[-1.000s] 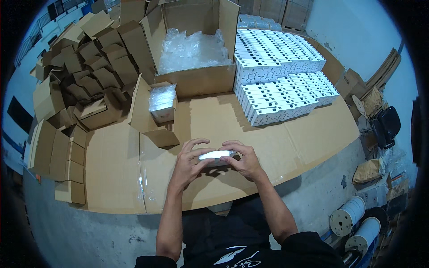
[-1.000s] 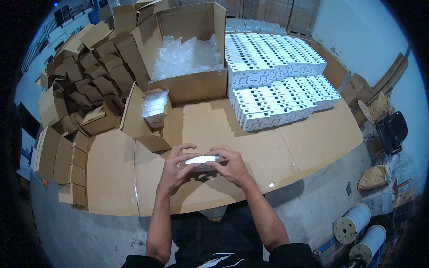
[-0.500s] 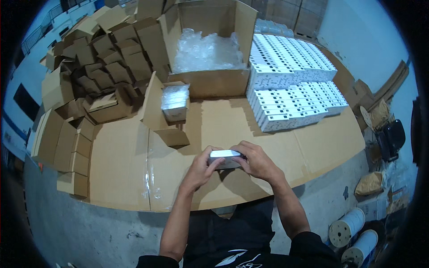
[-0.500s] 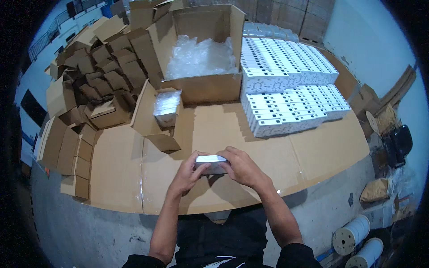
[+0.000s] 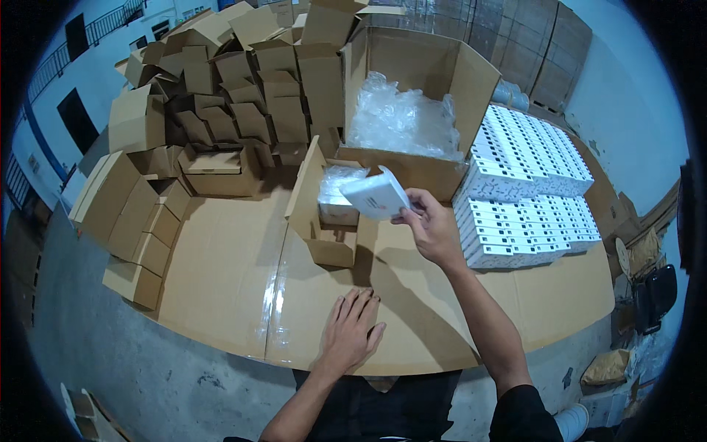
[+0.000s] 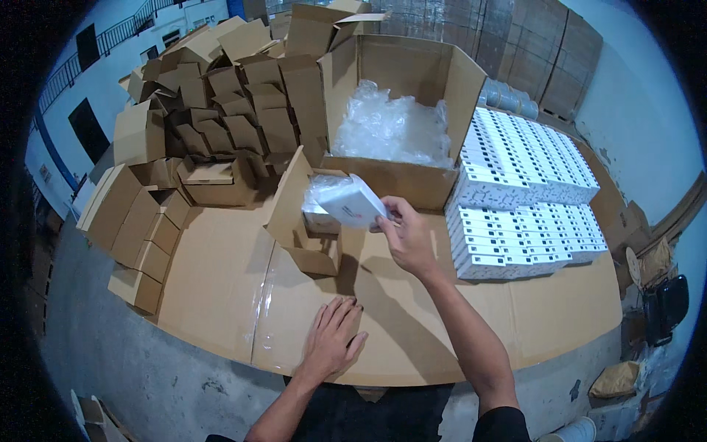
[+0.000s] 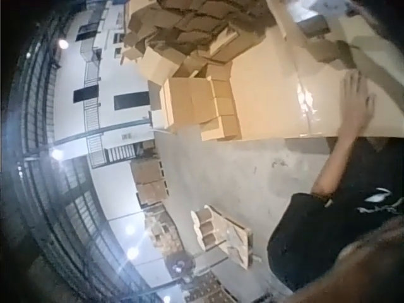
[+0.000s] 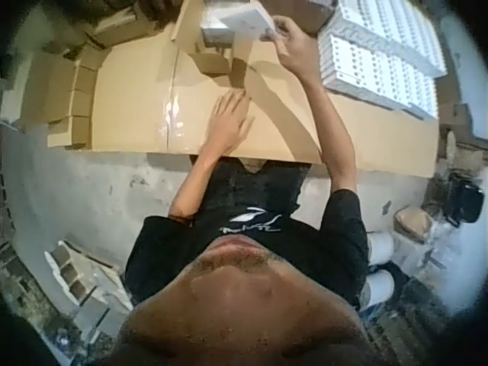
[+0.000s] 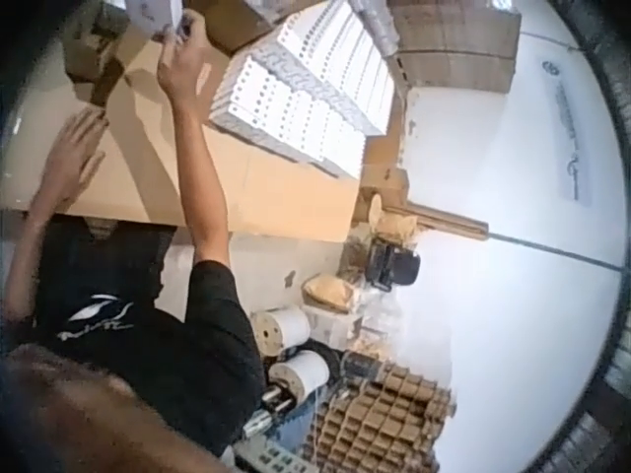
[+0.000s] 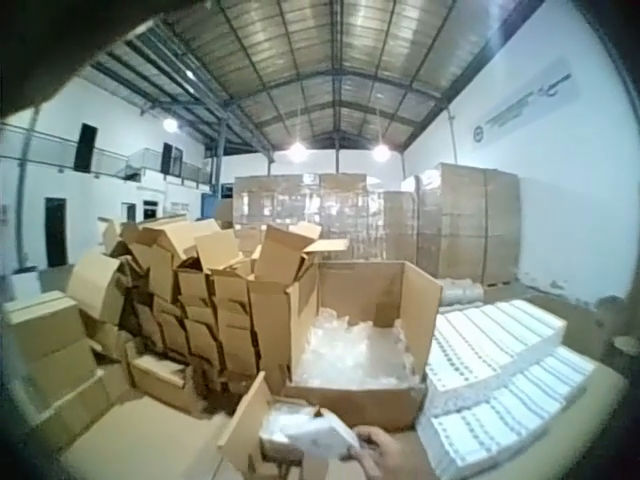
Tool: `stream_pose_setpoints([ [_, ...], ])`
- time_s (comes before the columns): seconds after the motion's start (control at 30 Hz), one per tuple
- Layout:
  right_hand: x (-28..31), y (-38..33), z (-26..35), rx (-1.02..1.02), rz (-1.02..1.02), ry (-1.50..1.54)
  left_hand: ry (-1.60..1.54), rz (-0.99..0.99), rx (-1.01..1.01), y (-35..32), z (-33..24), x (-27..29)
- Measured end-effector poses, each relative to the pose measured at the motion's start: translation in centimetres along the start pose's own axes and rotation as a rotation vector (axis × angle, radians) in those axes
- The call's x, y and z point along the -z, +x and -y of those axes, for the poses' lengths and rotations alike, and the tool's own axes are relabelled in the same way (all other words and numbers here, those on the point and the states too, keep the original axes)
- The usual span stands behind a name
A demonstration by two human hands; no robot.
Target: Pack small boxed products into individual plastic bags and then into a larger cardboard shipping box.
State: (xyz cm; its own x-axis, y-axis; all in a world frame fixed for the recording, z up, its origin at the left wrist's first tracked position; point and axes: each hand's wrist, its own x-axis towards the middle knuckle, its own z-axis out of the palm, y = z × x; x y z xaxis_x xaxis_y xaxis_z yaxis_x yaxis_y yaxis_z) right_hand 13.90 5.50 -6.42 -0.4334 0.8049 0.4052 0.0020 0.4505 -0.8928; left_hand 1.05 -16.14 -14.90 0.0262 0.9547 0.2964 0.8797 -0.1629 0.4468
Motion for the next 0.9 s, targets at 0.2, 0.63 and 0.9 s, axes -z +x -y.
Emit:
stream_pose_setpoints([
  [0.2, -2.7, 4.3, -3.5, -0.01, 0.176, 0.127, -0.032, -0.014, 0.002, 0.3, -0.1, 0.0],
  [0.63, -4.6, 5.8, -2.8, 0.338, 0.278, -0.569, -0.074, -0.028, 0.01, 0.8, 0.2, 0.1],
  [0.9, -7.8, 5.0, -2.6, 0.305, 0.31, -0.821, -0.085, -0.009, 0.017, 0.8, 0.0, 0.3],
])
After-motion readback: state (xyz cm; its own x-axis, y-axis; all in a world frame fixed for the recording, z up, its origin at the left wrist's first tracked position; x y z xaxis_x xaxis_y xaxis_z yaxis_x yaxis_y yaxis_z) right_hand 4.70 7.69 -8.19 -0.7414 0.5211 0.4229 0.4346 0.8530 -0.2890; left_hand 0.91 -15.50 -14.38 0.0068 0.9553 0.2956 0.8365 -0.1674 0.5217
